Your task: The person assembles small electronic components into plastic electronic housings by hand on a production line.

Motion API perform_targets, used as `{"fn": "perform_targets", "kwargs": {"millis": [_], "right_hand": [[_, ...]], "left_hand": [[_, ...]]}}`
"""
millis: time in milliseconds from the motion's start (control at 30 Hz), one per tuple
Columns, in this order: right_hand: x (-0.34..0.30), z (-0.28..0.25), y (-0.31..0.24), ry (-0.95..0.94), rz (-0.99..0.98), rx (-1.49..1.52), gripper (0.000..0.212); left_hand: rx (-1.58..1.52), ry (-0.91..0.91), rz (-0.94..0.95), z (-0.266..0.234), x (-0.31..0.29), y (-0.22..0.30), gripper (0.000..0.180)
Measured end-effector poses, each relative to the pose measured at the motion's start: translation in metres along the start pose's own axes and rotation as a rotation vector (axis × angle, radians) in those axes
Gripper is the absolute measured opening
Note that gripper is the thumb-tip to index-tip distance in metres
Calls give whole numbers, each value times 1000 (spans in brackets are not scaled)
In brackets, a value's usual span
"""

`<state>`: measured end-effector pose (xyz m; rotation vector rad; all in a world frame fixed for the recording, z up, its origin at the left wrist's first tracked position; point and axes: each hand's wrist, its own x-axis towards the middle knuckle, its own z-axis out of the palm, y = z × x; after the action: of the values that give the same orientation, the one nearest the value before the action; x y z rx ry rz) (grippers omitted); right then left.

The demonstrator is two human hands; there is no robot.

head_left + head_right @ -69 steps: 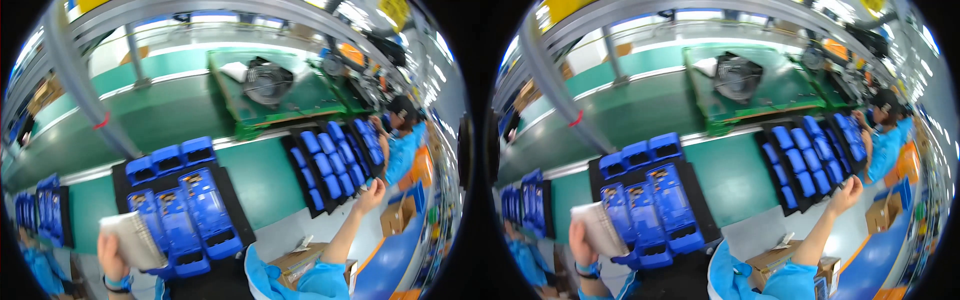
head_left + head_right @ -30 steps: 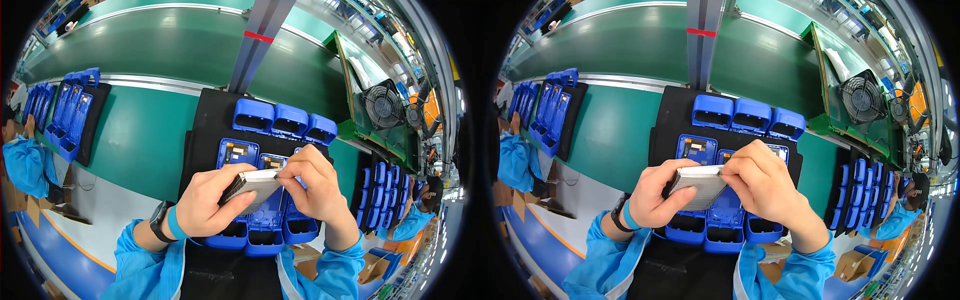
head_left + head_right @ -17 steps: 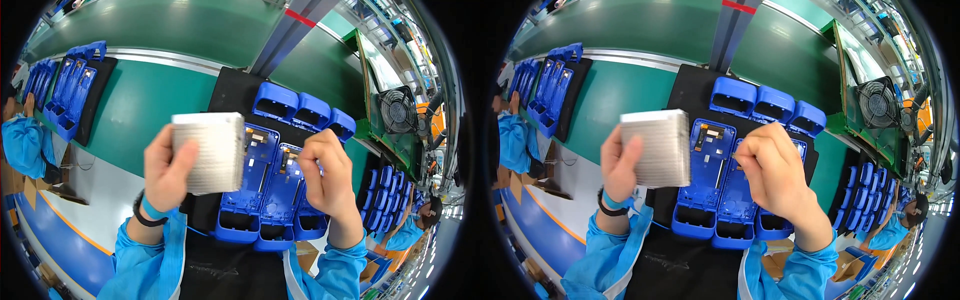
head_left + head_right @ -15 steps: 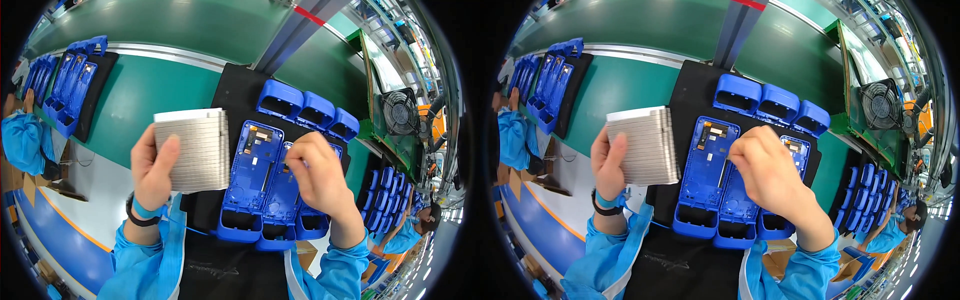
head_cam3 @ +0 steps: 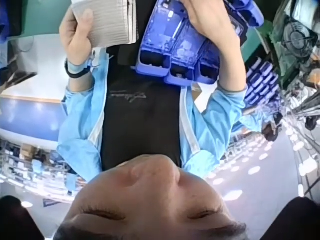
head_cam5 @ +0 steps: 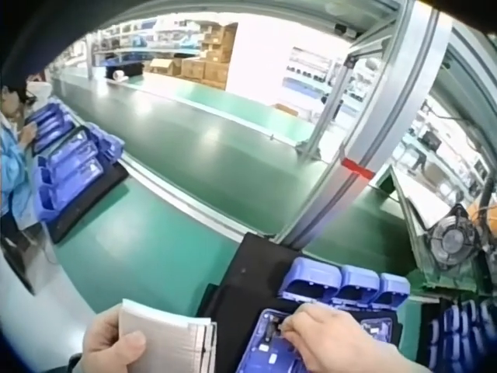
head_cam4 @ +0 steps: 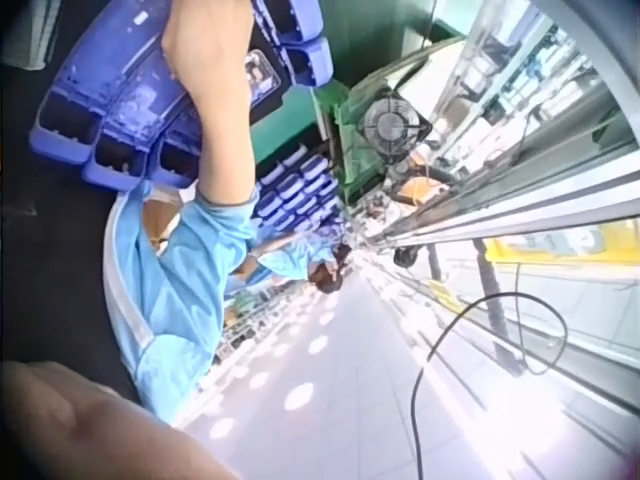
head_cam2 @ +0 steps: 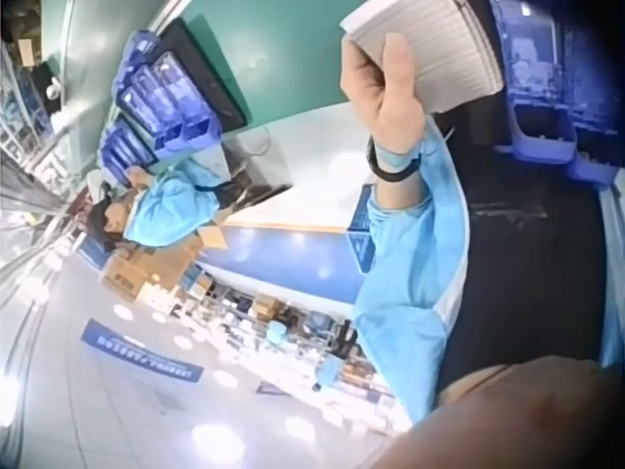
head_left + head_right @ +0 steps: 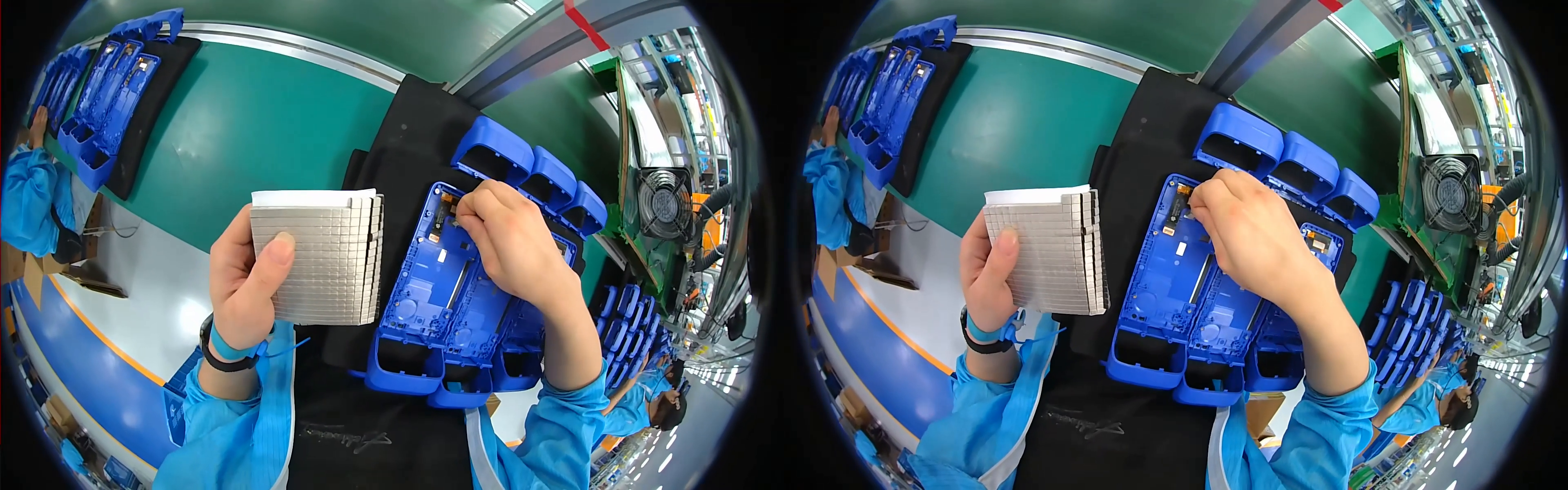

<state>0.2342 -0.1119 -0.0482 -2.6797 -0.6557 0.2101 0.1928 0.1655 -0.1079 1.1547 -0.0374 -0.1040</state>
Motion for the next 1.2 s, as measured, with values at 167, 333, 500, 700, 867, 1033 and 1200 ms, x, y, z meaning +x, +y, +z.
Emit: {"fn": "perform_targets", "kwargs": {"millis": [167, 333, 500, 700, 867, 1033, 1200], "right_hand": [[4, 1, -8, -4, -33, -47, 4], [0, 2, -2, 7, -37, -67, 4], [2, 3, -5, 7, -53, -96, 5], [4, 2, -7, -2, -58, -138, 6], [3, 2, -8, -10, -53, -147, 7], [4, 2, -8, -12, -53, -141, 8], [3, 2, -7, -10, -52, -113, 9]], "left_hand": [[-28, -24, -6, -5, -1, -2, 35], [-29, -47, -25, 2, 2, -7, 35], [-32, -61, -34, 1, 2, -8, 35], [-17, -59, -39, 1, 4, -9, 35], [-13, -49, -34, 3, 4, -8, 35], [-16, -58, -44, 2, 5, -8, 35], [0, -48, -40, 3, 5, -7, 35]]}}
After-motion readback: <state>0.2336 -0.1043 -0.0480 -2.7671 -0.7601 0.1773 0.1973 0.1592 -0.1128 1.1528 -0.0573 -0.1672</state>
